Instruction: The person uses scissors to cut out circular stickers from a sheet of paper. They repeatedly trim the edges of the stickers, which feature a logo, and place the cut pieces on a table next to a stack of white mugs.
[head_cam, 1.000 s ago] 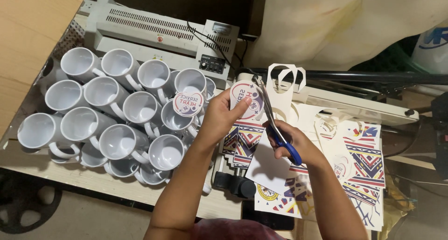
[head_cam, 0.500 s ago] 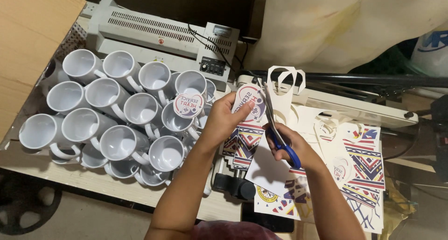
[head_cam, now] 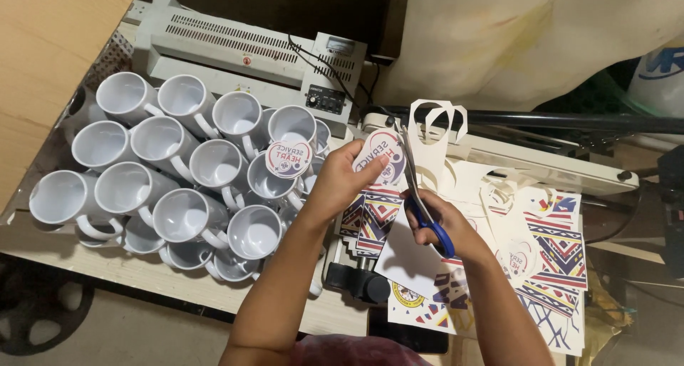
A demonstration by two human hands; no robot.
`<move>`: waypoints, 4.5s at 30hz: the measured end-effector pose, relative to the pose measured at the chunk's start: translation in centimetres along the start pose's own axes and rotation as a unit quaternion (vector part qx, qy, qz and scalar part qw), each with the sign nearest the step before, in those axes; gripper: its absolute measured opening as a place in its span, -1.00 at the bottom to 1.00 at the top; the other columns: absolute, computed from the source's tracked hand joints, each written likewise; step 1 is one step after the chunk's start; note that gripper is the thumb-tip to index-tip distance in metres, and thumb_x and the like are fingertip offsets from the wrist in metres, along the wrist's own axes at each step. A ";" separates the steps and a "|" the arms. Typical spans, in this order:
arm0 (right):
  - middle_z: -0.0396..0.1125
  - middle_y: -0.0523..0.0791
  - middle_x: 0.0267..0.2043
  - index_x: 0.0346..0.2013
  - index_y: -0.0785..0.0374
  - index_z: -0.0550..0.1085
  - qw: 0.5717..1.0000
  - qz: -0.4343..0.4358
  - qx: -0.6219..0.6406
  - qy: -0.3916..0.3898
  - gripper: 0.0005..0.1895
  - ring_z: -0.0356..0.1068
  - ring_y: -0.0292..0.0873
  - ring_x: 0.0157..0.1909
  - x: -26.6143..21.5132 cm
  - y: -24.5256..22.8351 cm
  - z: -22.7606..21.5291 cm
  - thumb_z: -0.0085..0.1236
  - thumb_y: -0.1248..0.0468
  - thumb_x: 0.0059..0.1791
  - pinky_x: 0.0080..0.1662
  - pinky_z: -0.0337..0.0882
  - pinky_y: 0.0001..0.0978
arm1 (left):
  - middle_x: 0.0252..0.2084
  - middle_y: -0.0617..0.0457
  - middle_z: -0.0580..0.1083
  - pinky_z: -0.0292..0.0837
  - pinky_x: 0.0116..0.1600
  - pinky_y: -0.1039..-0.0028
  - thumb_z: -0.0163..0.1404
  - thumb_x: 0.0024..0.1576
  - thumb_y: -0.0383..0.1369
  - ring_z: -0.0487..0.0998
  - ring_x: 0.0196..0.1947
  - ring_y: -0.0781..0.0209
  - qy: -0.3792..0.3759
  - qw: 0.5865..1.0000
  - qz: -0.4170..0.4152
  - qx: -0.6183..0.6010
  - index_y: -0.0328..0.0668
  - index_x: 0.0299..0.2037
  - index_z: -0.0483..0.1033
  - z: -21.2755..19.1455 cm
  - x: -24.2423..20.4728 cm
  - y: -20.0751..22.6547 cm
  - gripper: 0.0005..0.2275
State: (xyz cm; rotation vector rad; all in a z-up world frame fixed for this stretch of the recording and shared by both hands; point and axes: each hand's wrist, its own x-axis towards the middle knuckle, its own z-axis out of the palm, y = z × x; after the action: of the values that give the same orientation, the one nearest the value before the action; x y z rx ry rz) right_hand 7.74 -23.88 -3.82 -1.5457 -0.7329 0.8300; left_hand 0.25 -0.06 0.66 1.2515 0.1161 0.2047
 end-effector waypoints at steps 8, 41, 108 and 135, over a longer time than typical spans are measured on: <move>0.24 -0.21 -0.37 0.28 0.42 0.28 0.993 -0.015 0.115 -0.028 0.19 0.29 -0.32 -0.36 0.3 0.6 0.6 0.48 -0.25 -0.40 -0.34 0.33 -0.52 | -0.23 0.06 0.59 0.54 -0.18 0.57 0.08 0.23 -0.40 0.56 -0.29 0.46 -0.016 0.999 -0.006 0.028 -0.41 -0.05 0.52 -0.2 0.1 -0.8 -0.80; 0.27 -0.20 -0.32 0.19 0.39 0.33 0.996 0.001 0.085 -0.011 0.09 0.31 -0.32 -0.34 -0.8 1.2 -2.5 0.49 -0.25 -0.39 -0.32 0.34 -0.50 | -0.34 0.10 0.57 0.48 -0.27 0.57 0.13 0.18 -0.33 0.53 -0.36 0.46 -0.090 0.984 -0.016 0.154 -0.38 -0.15 0.53 -0.9 3.0 -0.9 -0.79; 0.41 -0.11 -0.28 0.28 0.45 0.25 0.896 0.054 -0.085 0.432 -0.37 0.36 -0.34 -0.37 -5.4 11.0 -8.7 0.27 0.36 -0.03 -0.35 0.35 -0.52 | 0.21 -0.32 0.20 0.25 0.22 -0.01 0.34 -0.07 -0.27 0.24 0.20 -0.34 0.102 0.818 0.150 0.545 -0.38 0.21 0.23 2.8 6.9 -13.0 -0.30; 0.43 -0.14 -0.24 0.32 0.43 0.22 0.889 0.067 -0.081 0.446 -0.32 0.44 -0.32 -0.27 -4.3 9.1 -6.4 0.25 0.36 -0.06 -0.31 0.43 -0.53 | 0.12 -0.21 0.49 0.39 0.21 0.16 0.18 0.12 -0.46 0.47 0.14 -0.21 0.141 0.853 0.165 0.474 -0.27 -0.08 0.46 0.6 5.1 -20.7 -0.79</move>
State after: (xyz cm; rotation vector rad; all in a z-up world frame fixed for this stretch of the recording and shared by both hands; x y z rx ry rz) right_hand 10.72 -32.10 -11.89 -1.9050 -0.0091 0.0811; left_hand 7.21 -5.66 -18.68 2.2283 0.2769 0.6900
